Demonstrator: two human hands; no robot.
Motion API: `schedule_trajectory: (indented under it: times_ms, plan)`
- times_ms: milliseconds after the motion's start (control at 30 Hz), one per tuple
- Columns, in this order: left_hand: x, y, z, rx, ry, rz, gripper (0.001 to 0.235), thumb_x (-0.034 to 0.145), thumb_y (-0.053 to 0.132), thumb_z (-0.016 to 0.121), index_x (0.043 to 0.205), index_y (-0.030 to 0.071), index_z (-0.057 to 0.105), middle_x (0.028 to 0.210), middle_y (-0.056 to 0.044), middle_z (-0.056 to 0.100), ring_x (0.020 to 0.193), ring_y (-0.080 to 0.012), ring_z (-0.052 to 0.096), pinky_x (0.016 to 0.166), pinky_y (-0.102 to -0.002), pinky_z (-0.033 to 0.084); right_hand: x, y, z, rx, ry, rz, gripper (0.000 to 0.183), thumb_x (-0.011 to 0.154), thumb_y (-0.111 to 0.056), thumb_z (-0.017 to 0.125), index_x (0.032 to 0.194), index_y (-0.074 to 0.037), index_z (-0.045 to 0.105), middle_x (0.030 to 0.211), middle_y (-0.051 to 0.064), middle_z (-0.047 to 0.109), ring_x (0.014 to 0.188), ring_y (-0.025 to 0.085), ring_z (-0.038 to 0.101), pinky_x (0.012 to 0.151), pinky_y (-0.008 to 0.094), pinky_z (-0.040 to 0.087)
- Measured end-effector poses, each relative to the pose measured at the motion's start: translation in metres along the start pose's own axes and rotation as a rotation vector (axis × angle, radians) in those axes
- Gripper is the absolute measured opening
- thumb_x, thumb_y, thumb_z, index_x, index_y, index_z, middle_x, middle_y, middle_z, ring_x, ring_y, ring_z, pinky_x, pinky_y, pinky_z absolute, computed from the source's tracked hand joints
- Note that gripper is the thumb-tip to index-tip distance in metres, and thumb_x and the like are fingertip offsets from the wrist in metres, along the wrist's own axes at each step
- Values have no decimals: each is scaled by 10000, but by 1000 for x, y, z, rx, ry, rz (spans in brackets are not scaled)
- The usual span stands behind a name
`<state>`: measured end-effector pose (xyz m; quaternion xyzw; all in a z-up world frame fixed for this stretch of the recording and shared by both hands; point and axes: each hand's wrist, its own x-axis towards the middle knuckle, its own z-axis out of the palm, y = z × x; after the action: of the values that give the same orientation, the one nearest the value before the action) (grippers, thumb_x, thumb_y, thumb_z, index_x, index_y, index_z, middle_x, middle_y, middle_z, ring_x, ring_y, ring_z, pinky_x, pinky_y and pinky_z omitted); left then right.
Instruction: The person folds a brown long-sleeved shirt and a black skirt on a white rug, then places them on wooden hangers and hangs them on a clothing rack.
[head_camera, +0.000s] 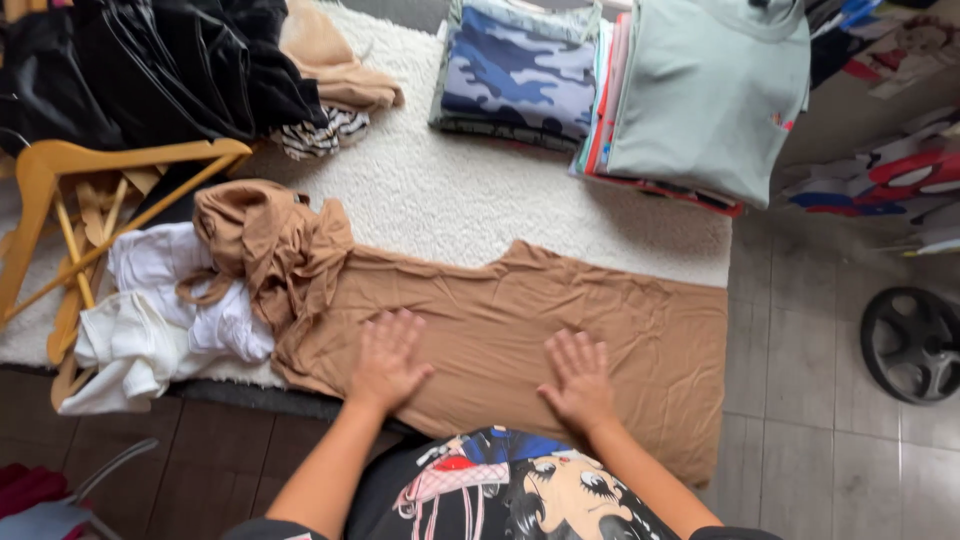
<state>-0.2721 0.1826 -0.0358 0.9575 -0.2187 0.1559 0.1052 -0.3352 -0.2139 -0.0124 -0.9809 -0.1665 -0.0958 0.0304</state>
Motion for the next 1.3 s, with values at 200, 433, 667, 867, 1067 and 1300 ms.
schedule_trajectory:
  times_ms: [200, 433, 667, 867, 1067, 1300]
  plan:
    - [-33, -83, -32, 87, -37, -230, 885, 878, 685, 514, 1606, 192, 418, 1592, -104, 466, 1356, -394, 505, 1167, -562, 392, -86, 76, -13, -111, -79, 489, 863, 917, -666, 449, 1649, -237, 293, 1728, 75, 253, 1549, 404, 252, 1234, 665, 184]
    - [-5, -7, -14, 118, 107, -209, 909, 913, 690, 517, 1568, 63, 450, 1574, -255, 447, 1422, -465, 430, 1177, -602, 312, -92, 46, -13, -64, -24, 660, 851, 972, -602, 415, 1658, -131, 239, 1721, 198, 197, 1541, 523, 172, 1159, 813, 75]
    - [14, 120, 5, -261, -53, 300, 834, 928, 667, 492, 1571, 142, 414, 1634, -117, 389, 1540, -318, 285, 1279, -516, 124, -25, -80, 4, 13, -22, 81, 939, 863, -850, 371, 1615, -291, 314, 1734, 8, 195, 1607, 332, 61, 1203, 711, 11]
    - [-12, 29, -15, -47, -156, 137, 922, 852, 753, 528, 1623, 291, 319, 1705, -39, 257, 1565, -320, 192, 1257, -546, 124, -71, -8, -10, -107, -68, 288, 972, 847, -807, 398, 1644, -276, 233, 1750, 35, 142, 1578, 392, 111, 1131, 810, 88]
    - [-44, -64, -40, 97, -20, -144, 861, 899, 733, 440, 1613, 257, 380, 1643, -100, 393, 1441, -391, 413, 1194, -581, 318, -114, 62, -46, -96, -230, 728, 906, 903, -716, 414, 1667, -290, 176, 1753, 41, 148, 1569, 429, 173, 1143, 825, 160]
    - [-51, -59, -50, 66, -65, -180, 919, 978, 656, 407, 1620, 16, 252, 1679, -214, 272, 1549, -411, 269, 1258, -571, 208, -110, 99, -72, -48, -144, 948, 983, 953, -742, 228, 1649, -49, 180, 1733, 173, 118, 1569, 462, 63, 1134, 785, 11]
